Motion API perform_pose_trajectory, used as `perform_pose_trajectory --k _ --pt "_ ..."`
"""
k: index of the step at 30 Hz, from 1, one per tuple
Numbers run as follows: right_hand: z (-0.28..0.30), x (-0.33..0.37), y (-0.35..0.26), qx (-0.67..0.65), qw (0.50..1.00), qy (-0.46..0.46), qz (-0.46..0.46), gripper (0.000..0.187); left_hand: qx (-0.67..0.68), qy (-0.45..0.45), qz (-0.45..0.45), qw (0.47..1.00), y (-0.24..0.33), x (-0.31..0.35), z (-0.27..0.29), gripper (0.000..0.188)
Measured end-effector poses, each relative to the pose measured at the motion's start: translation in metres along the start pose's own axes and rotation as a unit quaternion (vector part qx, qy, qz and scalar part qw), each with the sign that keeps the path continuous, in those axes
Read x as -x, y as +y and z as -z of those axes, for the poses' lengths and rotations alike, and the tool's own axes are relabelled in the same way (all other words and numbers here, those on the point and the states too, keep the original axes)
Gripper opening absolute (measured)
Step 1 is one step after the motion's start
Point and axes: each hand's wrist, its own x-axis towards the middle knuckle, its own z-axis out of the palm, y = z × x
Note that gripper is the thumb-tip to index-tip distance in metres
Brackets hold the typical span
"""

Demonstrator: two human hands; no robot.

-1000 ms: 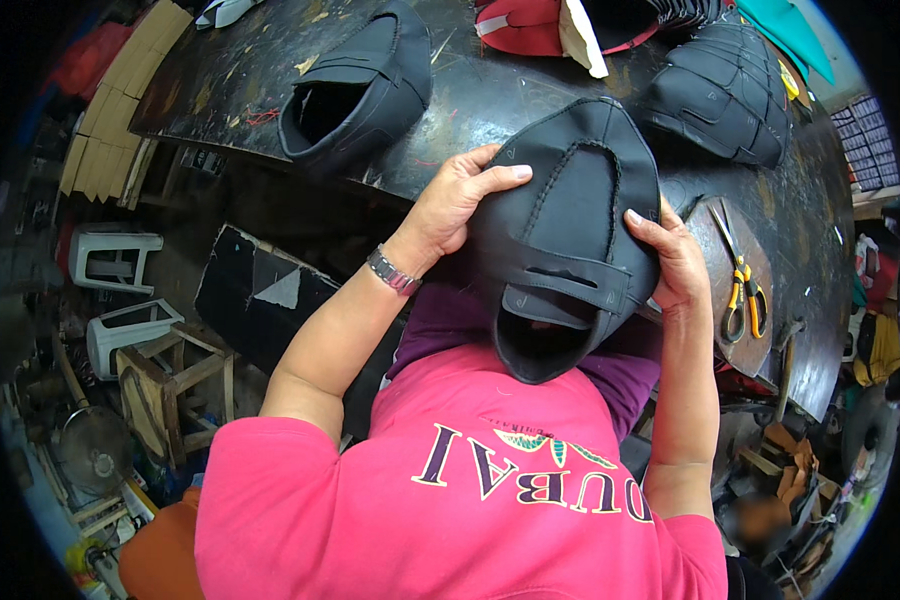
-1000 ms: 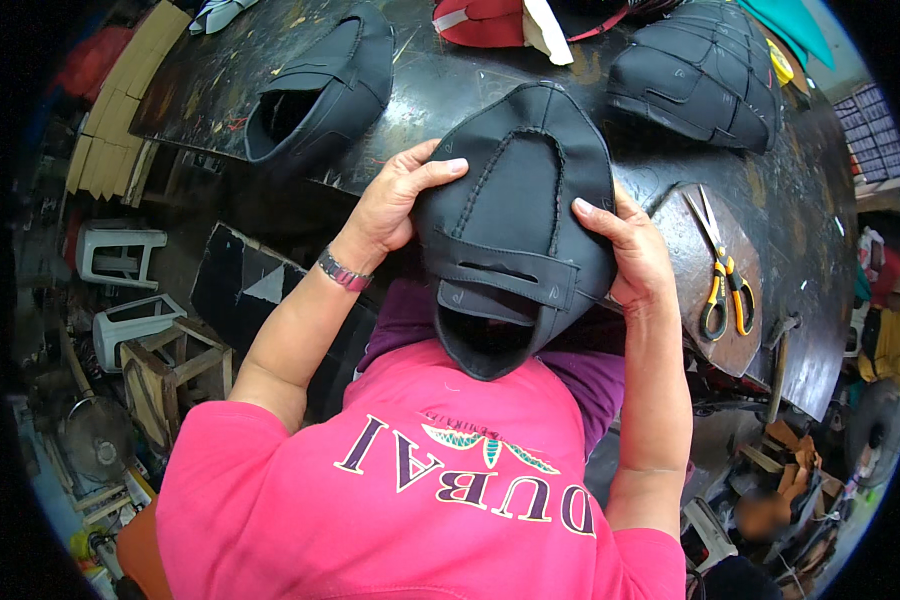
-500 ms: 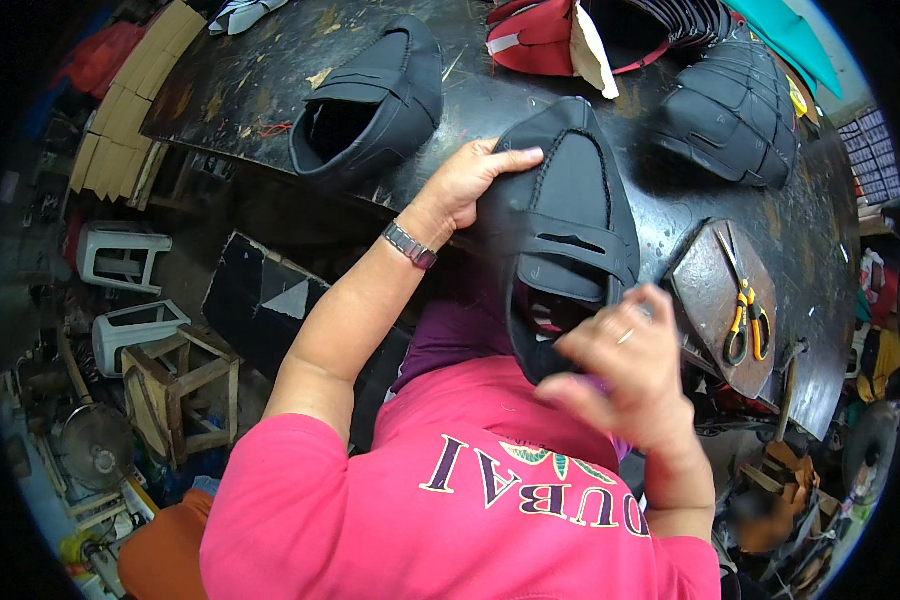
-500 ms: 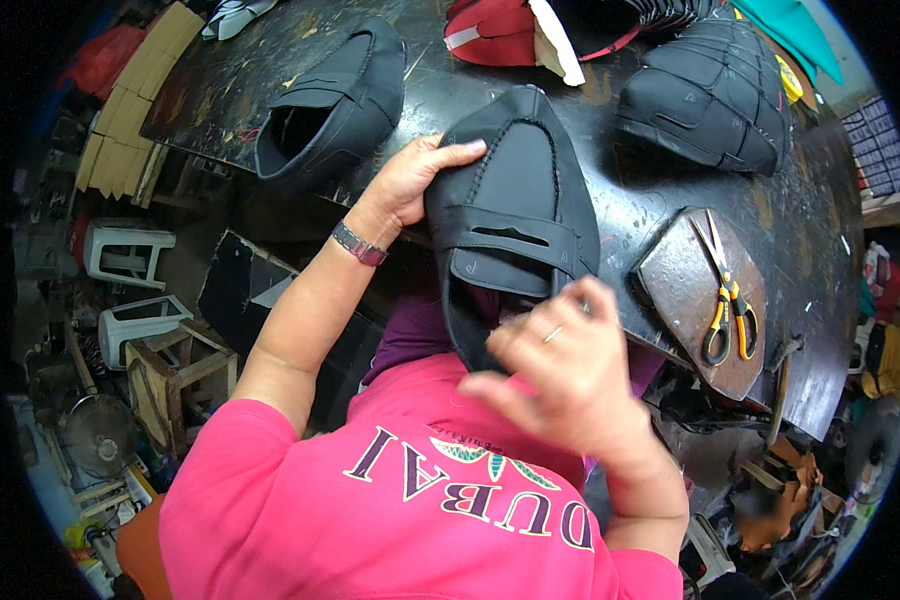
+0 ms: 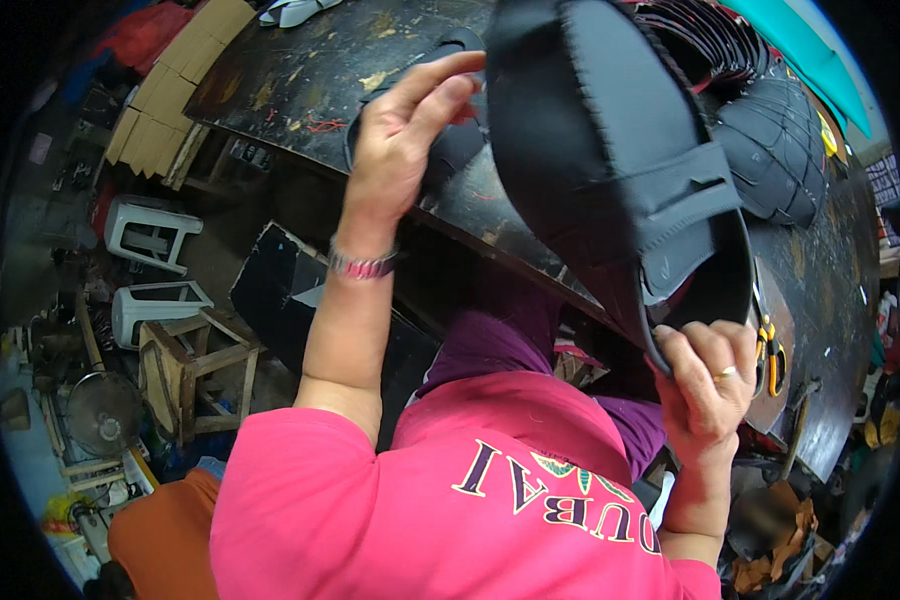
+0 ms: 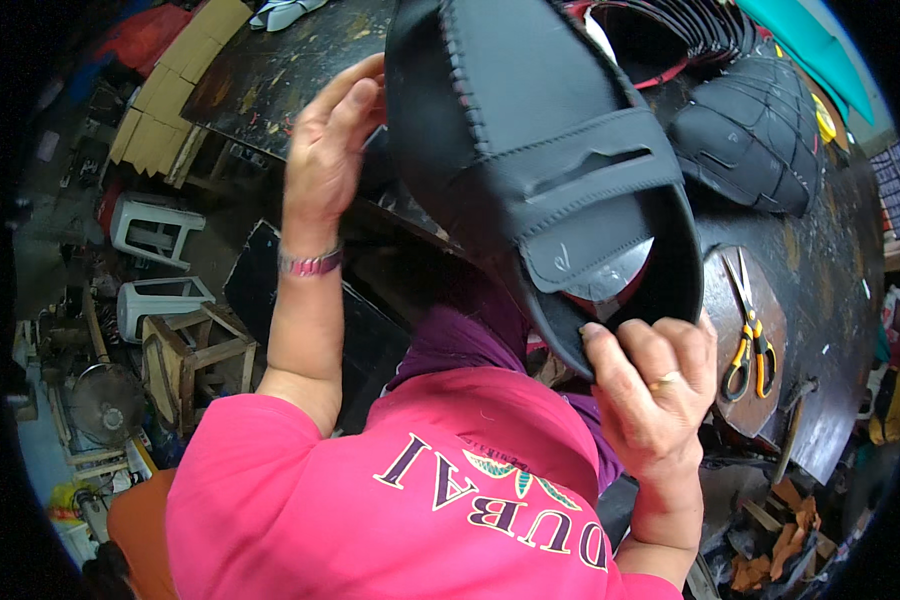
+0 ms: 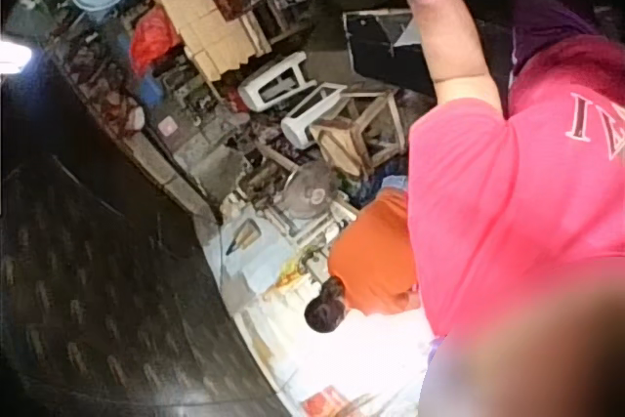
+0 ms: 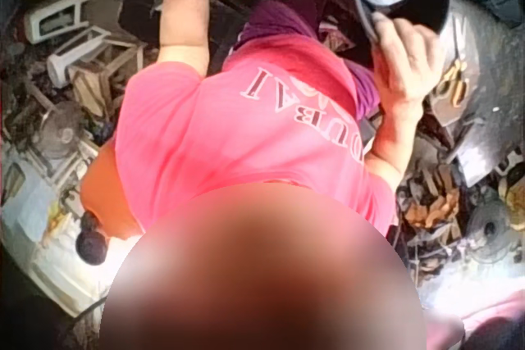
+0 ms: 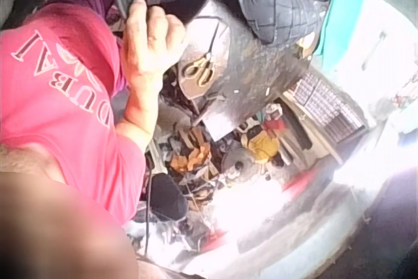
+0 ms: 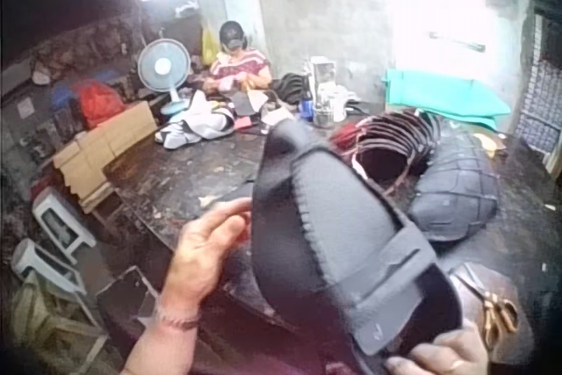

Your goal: The person uses shears to cut the upper part of several black slip-on shoes, separating the upper from the sole. The person handles each shoe one at a time, cuts around the perimeter, and places the cut pieces on the workbench.

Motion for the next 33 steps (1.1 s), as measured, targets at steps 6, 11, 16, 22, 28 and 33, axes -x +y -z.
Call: perform_pose_trajectory --k 6,11,16,22,28,33 --pt "-0.039 -0.014 0.013 -0.016 0.99 -0.141 -0.025 0.03 -0.564 -0.051 -0.057 0.822 0.023 0.036 0.064 0.041" --pt "-0.015 -0.022 0.018 -0.067 0.994 0.037 -0.079 0.038 -0.565 -0.066 -0.07 0.819 0.001 0.055 0.086 0.033" --pt "-0.055 -0.023 0.014 0.053 0.988 -0.143 -0.019 0.027 -0.608 -0.047 -0.123 0.783 -0.003 0.056 0.083 0.026" --pt "-0.055 -0.017 0.026 -0.053 0.986 -0.14 -0.068 0.032 -0.608 0.016 -0.158 0.778 0.016 0.061 0.048 0.027" --pt "-0.052 -0.02 0.037 -0.094 0.985 -0.143 -0.03 0.032 -0.655 -0.13 -0.113 0.735 -0.005 0.062 0.001 0.032" --pt "-0.051 -0.018 0.04 -0.06 0.983 -0.17 -0.039 0.026 -0.63 -0.102 -0.125 0.759 -0.013 0.064 0.0 0.029"
